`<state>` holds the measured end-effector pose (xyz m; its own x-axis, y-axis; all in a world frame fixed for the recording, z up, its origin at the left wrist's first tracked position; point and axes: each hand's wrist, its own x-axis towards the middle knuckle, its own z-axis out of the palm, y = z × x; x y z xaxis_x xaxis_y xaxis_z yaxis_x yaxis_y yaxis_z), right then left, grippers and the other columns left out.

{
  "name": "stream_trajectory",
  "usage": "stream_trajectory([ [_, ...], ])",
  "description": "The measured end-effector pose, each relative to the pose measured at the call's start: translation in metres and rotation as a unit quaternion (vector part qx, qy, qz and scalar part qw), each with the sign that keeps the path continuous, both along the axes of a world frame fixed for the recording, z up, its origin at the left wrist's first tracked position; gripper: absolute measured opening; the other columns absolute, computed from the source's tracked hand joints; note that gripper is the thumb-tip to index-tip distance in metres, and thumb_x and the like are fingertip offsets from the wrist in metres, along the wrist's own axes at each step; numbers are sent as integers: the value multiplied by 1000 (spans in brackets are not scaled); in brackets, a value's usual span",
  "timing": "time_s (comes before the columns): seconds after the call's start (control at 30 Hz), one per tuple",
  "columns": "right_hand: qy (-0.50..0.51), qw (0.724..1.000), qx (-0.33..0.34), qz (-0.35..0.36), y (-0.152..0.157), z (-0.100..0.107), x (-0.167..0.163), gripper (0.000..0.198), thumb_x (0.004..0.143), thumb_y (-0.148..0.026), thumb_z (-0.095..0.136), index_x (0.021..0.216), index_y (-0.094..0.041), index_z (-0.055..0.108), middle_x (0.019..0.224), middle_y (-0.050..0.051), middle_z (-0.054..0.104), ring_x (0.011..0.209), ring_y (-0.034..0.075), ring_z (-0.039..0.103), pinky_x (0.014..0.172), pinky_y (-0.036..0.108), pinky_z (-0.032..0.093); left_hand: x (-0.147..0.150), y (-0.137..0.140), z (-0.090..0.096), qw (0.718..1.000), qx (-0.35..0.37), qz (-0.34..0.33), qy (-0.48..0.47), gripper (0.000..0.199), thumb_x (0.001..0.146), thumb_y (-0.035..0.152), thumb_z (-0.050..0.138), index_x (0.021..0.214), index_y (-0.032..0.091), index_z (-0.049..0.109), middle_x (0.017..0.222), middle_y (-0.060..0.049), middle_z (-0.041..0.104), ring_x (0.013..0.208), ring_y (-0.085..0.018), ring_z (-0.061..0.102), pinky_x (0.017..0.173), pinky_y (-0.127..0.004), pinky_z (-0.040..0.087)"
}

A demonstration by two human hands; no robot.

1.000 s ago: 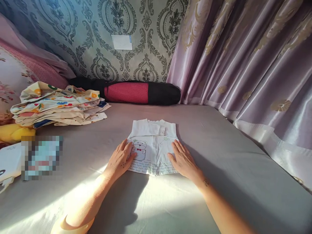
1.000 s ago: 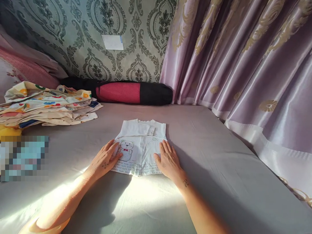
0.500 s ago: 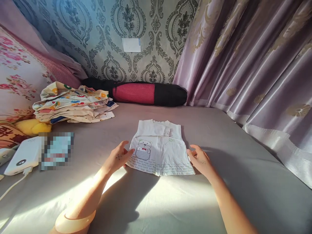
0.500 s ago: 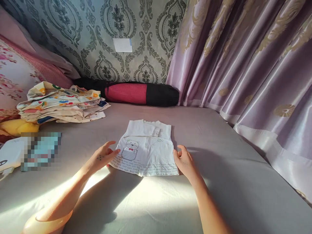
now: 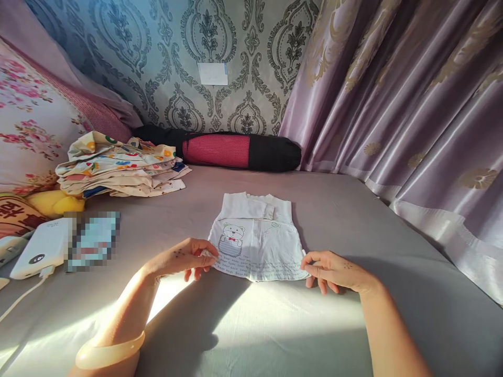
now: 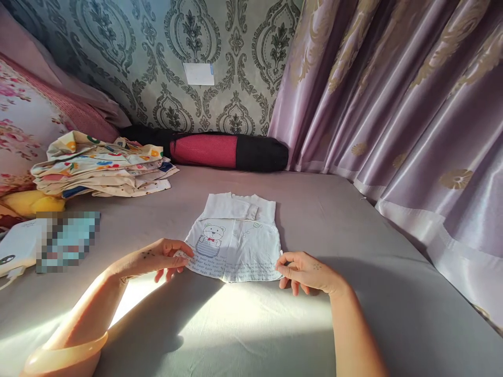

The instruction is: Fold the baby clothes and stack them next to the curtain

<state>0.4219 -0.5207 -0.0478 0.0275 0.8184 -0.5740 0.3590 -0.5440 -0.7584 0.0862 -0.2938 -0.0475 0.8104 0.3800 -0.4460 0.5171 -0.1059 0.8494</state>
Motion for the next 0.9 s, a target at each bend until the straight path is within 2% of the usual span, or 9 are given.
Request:
stream_trajectory([
  [0.13, 47, 998, 45, 27, -2, 3, 3, 48, 81, -52, 63, 114, -17, 57, 104, 11, 70, 69, 11, 62, 50, 20, 39, -3, 4, -1, 999, -15, -11, -43, 45, 79, 50, 65, 112, 22, 57, 78, 1, 64, 69, -16, 64, 52, -23, 45],
  [0.23, 41, 996, 80, -13, 0, 4, 4, 43, 81, -45, 64, 115, -20, 55, 109, 9, 69, 73, 11, 62, 57, 22, 41, -2, 6, -5, 997, 7, 15, -72, 42, 81, 46, 63, 114, 22, 55, 82, 0, 66, 71, -14, 63, 58, -24, 44],
  [0.4, -21, 987, 115, -110, 12, -3, 1, 37, 82, -49, 62, 103, -19, 59, 94, 9, 73, 65, 12, 60, 53, 23, 38, 4, 9, -16, 987, 47, 110, -106, 32, 82, 41, 60, 105, 18, 60, 72, -1, 67, 64, -14, 63, 56, -24, 42],
  [0.53, -4, 973, 152, -175, 20, -6, -2, 47, 83, -55, 63, 112, -19, 59, 82, 6, 73, 55, 11, 58, 46, 22, 34, 13, 8, -22, 976, 35, 152, -153, 40, 83, 50, 59, 105, 17, 61, 72, -4, 70, 57, -14, 61, 48, -22, 36],
  [0.6, 14, 963, 166, -209, 24, -5, -5, 50, 81, -55, 65, 114, -19, 59, 82, 7, 74, 55, 11, 60, 44, 22, 34, 19, 5, -20, 968, 30, 184, -166, 43, 82, 52, 61, 105, 16, 61, 69, -4, 70, 53, -14, 60, 45, -22, 34],
  [0.77, 68, 939, 207, -266, 38, -2, -14, 48, 77, -52, 71, 111, -20, 60, 102, 10, 74, 74, 17, 71, 52, 22, 47, 40, 2, -10, 942, 24, 266, -204, 39, 76, 48, 69, 96, 15, 63, 81, -7, 72, 60, -16, 67, 49, -22, 41],
  [0.9, 102, 916, 249, -298, 52, -5, -15, 48, 75, -48, 74, 114, -23, 58, 113, 9, 72, 89, 20, 72, 61, 24, 53, 57, 9, -12, 920, 37, 293, -257, 40, 73, 47, 71, 97, 15, 62, 86, -7, 72, 72, -19, 69, 58, -24, 48],
])
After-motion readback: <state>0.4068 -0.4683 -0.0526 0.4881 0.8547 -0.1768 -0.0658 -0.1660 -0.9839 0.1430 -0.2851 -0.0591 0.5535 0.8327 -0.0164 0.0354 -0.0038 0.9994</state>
